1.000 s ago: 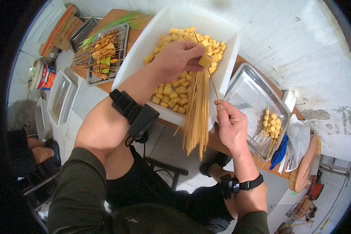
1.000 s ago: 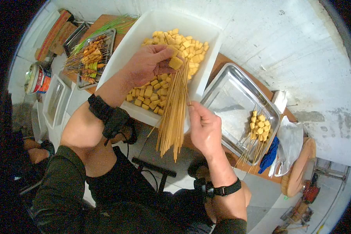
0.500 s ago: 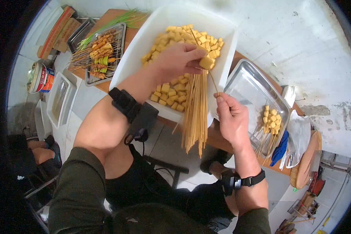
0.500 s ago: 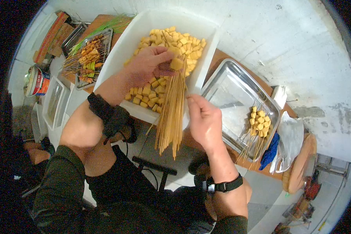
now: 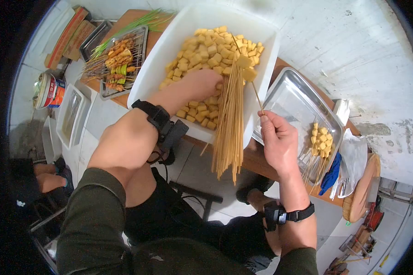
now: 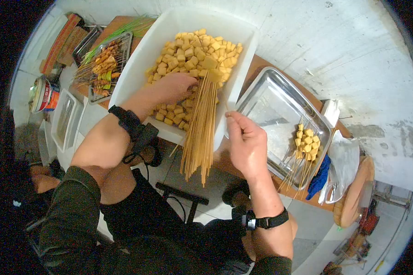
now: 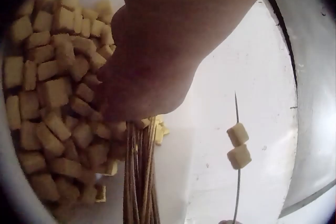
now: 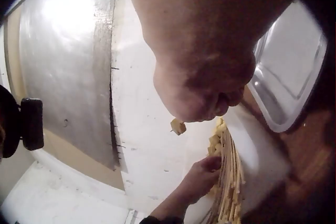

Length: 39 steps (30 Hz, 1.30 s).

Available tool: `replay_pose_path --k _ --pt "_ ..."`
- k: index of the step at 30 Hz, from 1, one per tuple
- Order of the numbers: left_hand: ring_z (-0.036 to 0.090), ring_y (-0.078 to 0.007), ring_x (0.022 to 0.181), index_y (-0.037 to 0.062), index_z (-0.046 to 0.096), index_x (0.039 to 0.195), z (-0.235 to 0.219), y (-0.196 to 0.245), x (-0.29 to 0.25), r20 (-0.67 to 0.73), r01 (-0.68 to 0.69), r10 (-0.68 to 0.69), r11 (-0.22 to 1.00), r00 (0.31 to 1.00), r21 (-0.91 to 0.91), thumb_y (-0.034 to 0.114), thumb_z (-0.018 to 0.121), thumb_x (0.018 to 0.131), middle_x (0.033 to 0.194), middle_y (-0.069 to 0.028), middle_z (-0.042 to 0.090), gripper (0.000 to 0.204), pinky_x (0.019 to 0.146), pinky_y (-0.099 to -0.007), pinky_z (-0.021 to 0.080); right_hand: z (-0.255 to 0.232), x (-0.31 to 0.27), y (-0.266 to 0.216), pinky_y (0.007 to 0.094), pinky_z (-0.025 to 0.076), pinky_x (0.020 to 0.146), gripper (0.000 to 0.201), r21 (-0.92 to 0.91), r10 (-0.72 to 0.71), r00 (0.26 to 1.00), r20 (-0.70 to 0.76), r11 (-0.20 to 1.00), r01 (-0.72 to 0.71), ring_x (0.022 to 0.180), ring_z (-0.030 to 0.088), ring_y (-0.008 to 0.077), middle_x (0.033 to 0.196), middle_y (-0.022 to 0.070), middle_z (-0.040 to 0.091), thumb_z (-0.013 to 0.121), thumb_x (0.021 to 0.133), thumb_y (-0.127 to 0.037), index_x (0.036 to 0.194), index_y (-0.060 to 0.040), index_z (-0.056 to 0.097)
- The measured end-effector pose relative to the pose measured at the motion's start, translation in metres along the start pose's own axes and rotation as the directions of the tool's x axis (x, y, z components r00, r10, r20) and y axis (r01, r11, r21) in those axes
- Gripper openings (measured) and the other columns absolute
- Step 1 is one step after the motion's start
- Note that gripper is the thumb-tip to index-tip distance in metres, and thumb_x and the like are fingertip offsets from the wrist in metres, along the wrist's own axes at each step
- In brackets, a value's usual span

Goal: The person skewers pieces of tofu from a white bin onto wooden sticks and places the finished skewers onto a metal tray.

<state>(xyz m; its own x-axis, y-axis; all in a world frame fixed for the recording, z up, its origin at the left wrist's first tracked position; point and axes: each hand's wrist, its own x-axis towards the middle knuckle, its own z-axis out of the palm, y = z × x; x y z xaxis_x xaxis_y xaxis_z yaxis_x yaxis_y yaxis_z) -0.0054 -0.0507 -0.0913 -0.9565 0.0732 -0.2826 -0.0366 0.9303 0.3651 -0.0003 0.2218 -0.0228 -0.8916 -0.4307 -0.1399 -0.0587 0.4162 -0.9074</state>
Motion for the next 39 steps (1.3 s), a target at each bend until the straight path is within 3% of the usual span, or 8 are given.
replay_pose_path --k 7,10,12,16,19,21,24,39 --pt "0.062 -0.0368 0.097 0.0019 0.066 0.099 0.008 0.007 0.002 -0.124 -0.026 0.022 0.999 0.992 -0.033 0.019 0.063 0.083 0.098 -0.0188 0.066 0.024 0.085 -0.0468 0.050 -0.005 -0.006 0.000 0.0277 0.050 0.074 0.023 -0.018 0.002 1.000 0.012 1.000 -0.001 0.076 0.062 0.0118 0.082 0.0126 0.070 0.059 0.096 -0.016 0.108 0.0013 0.068" --pt "0.064 -0.0391 0.088 0.0006 0.065 0.098 -0.012 0.018 -0.001 -0.024 0.134 -0.136 0.988 0.990 -0.071 0.021 0.063 0.081 0.093 -0.0183 0.068 0.027 0.080 -0.0458 0.052 -0.010 -0.005 -0.002 0.0276 0.049 0.072 0.023 -0.026 0.001 1.000 0.006 1.000 -0.001 0.075 0.061 0.0112 0.080 0.0121 0.069 0.059 0.096 -0.015 0.108 0.0015 0.068" --pt "0.067 -0.0336 0.078 -0.0016 0.064 0.099 -0.027 0.019 -0.008 -0.108 0.250 -0.275 0.947 0.955 -0.202 0.021 0.064 0.081 0.087 -0.0168 0.069 0.029 0.073 -0.0425 0.054 -0.012 -0.005 -0.003 0.0275 0.049 0.071 0.023 -0.021 0.000 1.000 -0.005 1.000 0.000 0.073 0.060 0.0109 0.079 0.0119 0.068 0.059 0.096 -0.015 0.108 0.0018 0.068" --pt "0.068 -0.0209 0.076 -0.0027 0.064 0.102 -0.024 -0.013 -0.002 -0.268 0.135 -0.229 0.935 0.936 -0.329 0.019 0.064 0.083 0.086 -0.0129 0.070 0.029 0.069 -0.0347 0.054 -0.012 -0.005 0.001 0.0274 0.049 0.068 0.023 -0.022 -0.001 1.000 -0.008 1.000 0.001 0.070 0.059 0.0108 0.075 0.0134 0.066 0.059 0.095 -0.015 0.107 0.0016 0.068" --pt "0.066 -0.0120 0.078 -0.0024 0.062 0.107 -0.037 -0.010 -0.009 -0.089 0.228 -0.339 0.783 0.937 -0.579 0.019 0.064 0.088 0.090 -0.0086 0.069 0.028 0.067 -0.0277 0.055 -0.009 -0.004 0.002 0.0277 0.049 0.068 0.022 -0.033 0.011 1.000 0.006 0.999 -0.011 0.069 0.060 0.0118 0.074 0.0149 0.065 0.060 0.094 -0.015 0.106 0.0011 0.069" --pt "0.068 -0.0127 0.082 0.0013 0.061 0.111 -0.036 -0.013 -0.006 -0.007 0.115 -0.283 0.412 0.959 -0.904 0.021 0.062 0.093 0.099 -0.0072 0.069 0.027 0.072 -0.0255 0.056 -0.007 -0.004 0.003 0.0280 0.049 0.068 0.021 -0.055 0.028 0.999 0.021 0.998 -0.027 0.068 0.060 0.0124 0.074 0.0156 0.065 0.060 0.094 -0.015 0.105 0.0007 0.069" --pt "0.068 -0.0157 0.088 0.0032 0.061 0.111 -0.046 -0.002 -0.009 -0.023 0.036 -0.294 0.193 0.956 -0.981 0.023 0.060 0.097 0.102 -0.0082 0.069 0.024 0.077 -0.0262 0.057 -0.002 -0.004 0.004 0.0287 0.049 0.068 0.021 -0.046 -0.042 0.999 -0.001 0.998 0.042 0.067 0.061 0.0143 0.073 0.0163 0.065 0.060 0.094 -0.015 0.105 0.0007 0.069" --pt "0.067 -0.0193 0.099 0.0019 0.060 0.115 -0.053 0.000 -0.009 -0.173 -0.225 -0.281 -0.166 0.944 -0.960 0.017 0.059 0.097 0.107 -0.0080 0.067 0.023 0.083 -0.0291 0.058 0.004 -0.006 0.002 0.0311 0.052 0.075 0.022 -0.091 -0.036 0.999 0.026 0.995 0.038 0.082 0.070 0.0204 0.089 0.0202 0.071 0.061 0.093 -0.015 0.107 0.0016 0.068"
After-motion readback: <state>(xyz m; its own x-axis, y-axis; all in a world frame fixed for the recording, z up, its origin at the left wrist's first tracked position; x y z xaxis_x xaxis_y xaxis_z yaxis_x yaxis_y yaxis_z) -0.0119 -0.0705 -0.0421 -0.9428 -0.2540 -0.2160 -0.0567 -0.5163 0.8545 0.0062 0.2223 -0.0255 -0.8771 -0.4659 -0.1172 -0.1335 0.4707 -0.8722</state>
